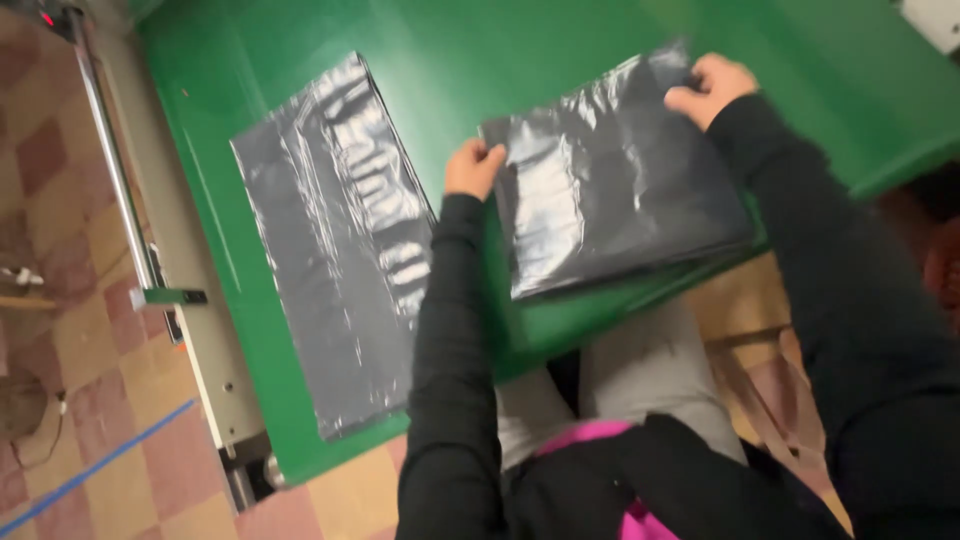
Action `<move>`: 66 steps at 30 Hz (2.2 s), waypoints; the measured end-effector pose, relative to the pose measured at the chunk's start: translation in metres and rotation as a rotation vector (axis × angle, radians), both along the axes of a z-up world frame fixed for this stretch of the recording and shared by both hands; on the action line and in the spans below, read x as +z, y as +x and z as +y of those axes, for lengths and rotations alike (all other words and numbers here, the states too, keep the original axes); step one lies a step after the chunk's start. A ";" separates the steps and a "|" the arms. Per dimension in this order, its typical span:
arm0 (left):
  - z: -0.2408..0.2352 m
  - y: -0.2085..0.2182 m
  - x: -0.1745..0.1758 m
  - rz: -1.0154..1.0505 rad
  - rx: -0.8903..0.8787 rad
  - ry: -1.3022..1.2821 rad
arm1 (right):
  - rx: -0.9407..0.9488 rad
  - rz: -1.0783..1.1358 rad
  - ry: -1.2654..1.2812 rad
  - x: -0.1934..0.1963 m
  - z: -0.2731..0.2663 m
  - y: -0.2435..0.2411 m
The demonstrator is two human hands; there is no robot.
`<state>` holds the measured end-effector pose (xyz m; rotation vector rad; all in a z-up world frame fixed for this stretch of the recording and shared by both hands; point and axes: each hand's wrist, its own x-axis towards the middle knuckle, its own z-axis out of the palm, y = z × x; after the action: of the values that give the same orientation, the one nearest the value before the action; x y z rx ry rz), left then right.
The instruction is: Folding plastic bags at a workbench and placing them into a red plastic crate.
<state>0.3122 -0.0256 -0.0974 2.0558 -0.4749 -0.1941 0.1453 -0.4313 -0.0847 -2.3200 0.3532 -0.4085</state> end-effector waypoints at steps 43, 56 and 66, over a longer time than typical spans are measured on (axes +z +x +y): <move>0.056 -0.253 0.131 -0.840 -0.214 0.312 | 0.173 -0.218 -0.690 0.078 0.137 -0.208; 0.017 -0.243 0.175 -0.319 -0.928 0.878 | 0.494 -0.327 -0.470 0.024 0.260 -0.202; -0.003 -0.126 0.028 0.857 -0.634 -0.106 | 0.135 -0.115 0.841 -0.062 0.199 -0.235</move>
<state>0.1862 -0.0290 -0.0698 1.4656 -0.5467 -1.3246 -0.0895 -0.2327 -0.1469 -1.4815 0.2435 -0.2539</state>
